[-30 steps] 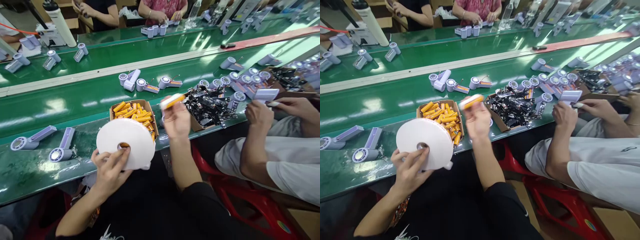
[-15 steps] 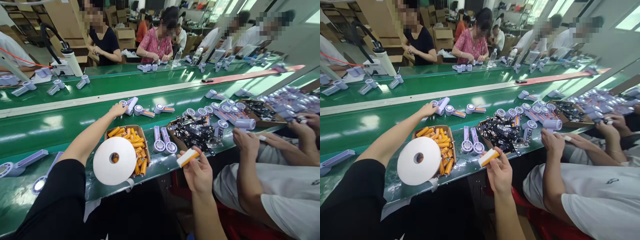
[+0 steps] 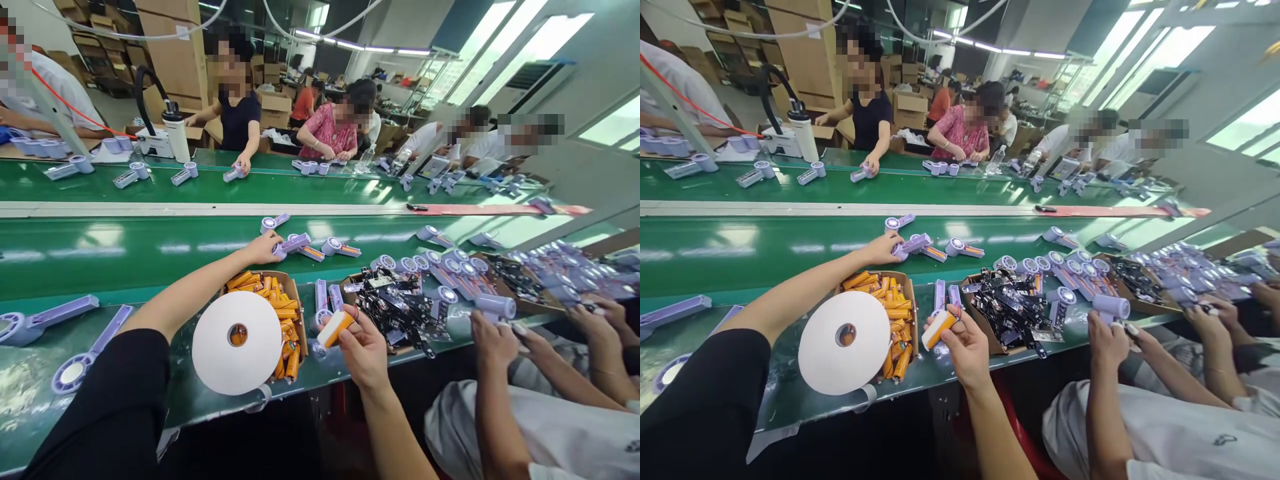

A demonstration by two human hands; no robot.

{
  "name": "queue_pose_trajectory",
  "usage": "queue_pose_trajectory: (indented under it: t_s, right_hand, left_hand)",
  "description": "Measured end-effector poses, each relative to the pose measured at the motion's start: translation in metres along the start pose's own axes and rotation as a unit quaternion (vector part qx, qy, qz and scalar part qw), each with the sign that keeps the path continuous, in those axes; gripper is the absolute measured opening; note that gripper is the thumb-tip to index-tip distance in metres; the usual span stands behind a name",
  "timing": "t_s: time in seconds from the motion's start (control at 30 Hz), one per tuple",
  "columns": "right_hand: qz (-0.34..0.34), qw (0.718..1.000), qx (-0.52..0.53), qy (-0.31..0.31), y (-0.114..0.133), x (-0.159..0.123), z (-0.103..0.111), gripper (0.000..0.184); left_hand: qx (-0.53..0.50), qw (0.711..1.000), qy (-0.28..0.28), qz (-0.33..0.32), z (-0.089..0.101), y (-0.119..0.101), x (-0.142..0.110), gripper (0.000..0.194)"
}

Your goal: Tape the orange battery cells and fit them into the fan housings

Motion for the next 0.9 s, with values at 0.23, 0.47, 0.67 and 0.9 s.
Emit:
queue_pose_trajectory:
  t_s: [0.23,0.47,0.67,0.9]
  right_hand:
    - [-0.008,0.992,-0.089,0.09,0.03,0.042,-0.025,0.051]
    - [0.038,0.976,-0.109,0.183,0.03,0.145,-0.121,0.06]
    - [0.009,0.959,-0.136,0.249,-0.011,0.176,-0.164,0.066]
    - [0.073,0.936,-0.249,0.238,-0.033,0.193,-0.157,0.063]
  left_hand:
    - [0.082,0.995,0.038,-0.041,0.05,0.056,-0.066,0.048]
    - [0.103,0.992,0.068,-0.018,0.051,0.088,-0.067,0.031]
    - [0.104,0.992,0.076,-0.015,0.03,0.081,-0.052,0.024]
    - [0.124,0.985,0.117,0.008,0.026,0.073,-0.025,0.022]
Point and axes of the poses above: each hand's wrist, its own x-axis towards the middle knuckle, its own z-axis out of the back of the hand, y = z × x, the point moved 4 cm from there along x, towards the middle knuckle, and after that the axes turned 4 degrees about -x, right-handed, at the moved point
